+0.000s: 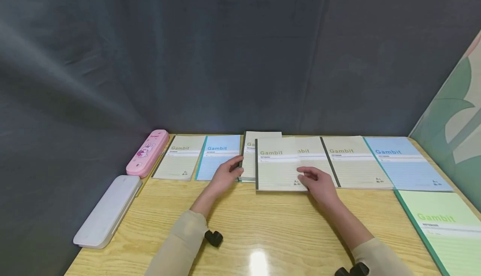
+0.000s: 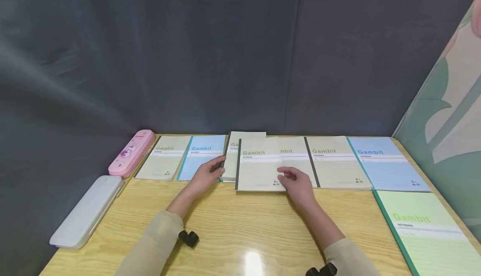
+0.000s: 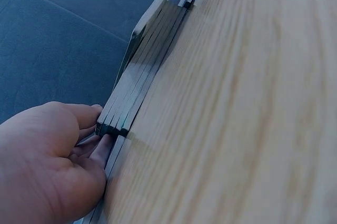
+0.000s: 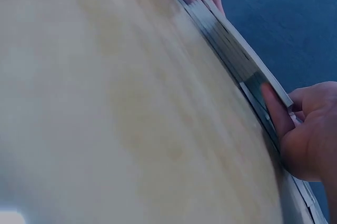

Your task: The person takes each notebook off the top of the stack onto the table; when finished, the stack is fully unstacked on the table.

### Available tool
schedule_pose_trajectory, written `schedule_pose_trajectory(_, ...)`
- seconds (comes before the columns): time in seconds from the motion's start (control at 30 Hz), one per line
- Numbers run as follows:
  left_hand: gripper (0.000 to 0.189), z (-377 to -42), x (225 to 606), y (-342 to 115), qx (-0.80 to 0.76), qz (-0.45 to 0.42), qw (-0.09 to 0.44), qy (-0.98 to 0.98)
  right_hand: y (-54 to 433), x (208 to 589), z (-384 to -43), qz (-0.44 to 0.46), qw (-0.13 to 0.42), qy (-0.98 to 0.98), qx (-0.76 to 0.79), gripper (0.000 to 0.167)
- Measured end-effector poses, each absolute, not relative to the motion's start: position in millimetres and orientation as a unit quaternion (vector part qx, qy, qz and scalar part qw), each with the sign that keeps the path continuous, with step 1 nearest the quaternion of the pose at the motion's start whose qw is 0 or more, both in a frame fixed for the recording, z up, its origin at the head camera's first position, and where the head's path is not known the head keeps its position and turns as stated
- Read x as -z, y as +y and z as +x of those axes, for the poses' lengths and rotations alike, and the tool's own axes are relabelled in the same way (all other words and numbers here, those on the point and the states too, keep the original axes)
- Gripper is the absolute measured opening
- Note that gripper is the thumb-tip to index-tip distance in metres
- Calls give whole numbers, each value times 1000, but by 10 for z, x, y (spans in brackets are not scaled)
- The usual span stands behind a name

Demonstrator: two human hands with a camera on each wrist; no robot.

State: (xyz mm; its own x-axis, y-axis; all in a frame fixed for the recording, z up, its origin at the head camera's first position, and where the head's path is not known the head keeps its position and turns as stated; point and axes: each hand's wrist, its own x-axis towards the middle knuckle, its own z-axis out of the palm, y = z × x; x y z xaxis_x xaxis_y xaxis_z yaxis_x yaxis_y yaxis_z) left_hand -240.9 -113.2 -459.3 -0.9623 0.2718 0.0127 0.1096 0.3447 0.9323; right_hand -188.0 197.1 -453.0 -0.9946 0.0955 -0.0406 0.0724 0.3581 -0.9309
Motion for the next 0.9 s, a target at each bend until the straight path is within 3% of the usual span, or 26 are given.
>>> schedule_pose_trajectory(0.9, 47, -2391, 4585, -1140, -566, 122, 75, 812, 2521, 4536, -1084, -66, -4, -846, -529, 45)
